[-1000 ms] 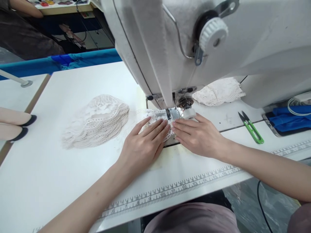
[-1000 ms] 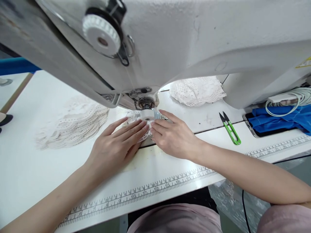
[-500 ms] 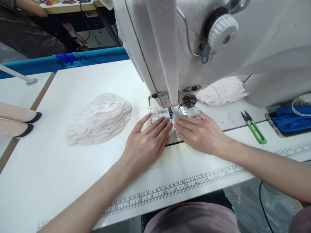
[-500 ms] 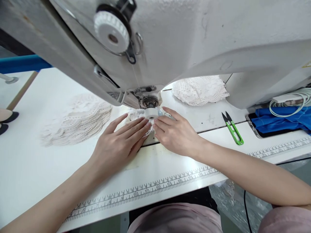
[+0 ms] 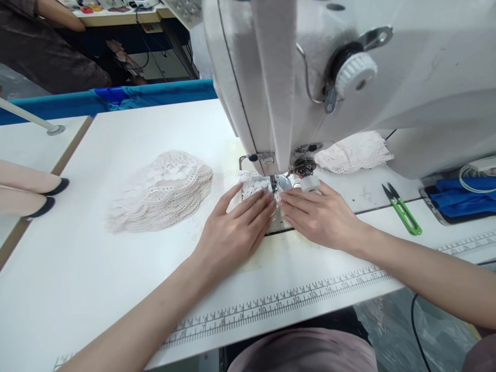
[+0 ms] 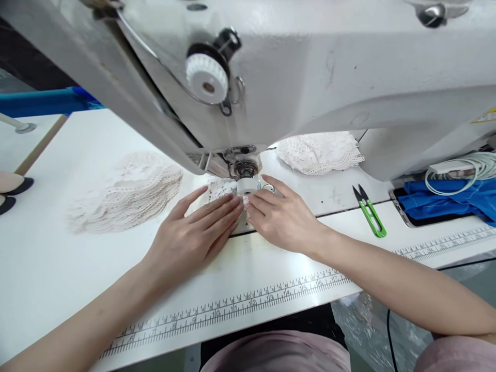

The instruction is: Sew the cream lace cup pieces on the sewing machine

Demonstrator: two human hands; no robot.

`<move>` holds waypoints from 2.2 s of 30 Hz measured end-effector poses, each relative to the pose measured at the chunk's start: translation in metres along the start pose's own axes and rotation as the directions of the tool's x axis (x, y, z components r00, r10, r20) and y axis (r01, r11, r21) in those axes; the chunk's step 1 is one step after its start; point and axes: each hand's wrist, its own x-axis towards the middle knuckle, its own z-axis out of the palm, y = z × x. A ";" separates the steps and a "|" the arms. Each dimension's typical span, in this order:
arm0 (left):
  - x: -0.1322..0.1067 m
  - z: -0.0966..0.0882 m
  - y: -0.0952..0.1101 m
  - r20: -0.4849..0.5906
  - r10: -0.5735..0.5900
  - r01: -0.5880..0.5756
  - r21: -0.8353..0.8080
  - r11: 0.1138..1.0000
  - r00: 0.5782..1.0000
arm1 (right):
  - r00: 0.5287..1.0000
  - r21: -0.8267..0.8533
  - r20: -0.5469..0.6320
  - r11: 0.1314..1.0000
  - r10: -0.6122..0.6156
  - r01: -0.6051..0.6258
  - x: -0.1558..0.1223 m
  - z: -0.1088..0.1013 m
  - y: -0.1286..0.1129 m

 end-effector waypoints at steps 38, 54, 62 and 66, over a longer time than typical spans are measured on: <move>-0.003 0.001 0.001 -0.003 -0.027 0.027 0.045 0.999 1.000 | 0.997 -0.083 0.026 0.994 0.073 -0.071 0.005 0.004 0.003; 0.002 0.010 -0.010 0.031 -0.191 0.192 -0.042 0.981 0.981 | 0.991 -0.052 0.085 0.993 0.108 -0.104 0.003 -0.003 0.007; 0.003 0.001 -0.018 0.094 -0.408 0.410 -0.009 0.912 0.908 | 0.994 0.041 0.053 0.994 0.096 -0.099 0.000 -0.006 0.007; 0.004 -0.042 -0.024 0.426 -0.394 0.512 -0.206 0.834 0.814 | 0.990 0.386 0.096 0.913 0.102 -0.132 0.004 -0.013 -0.002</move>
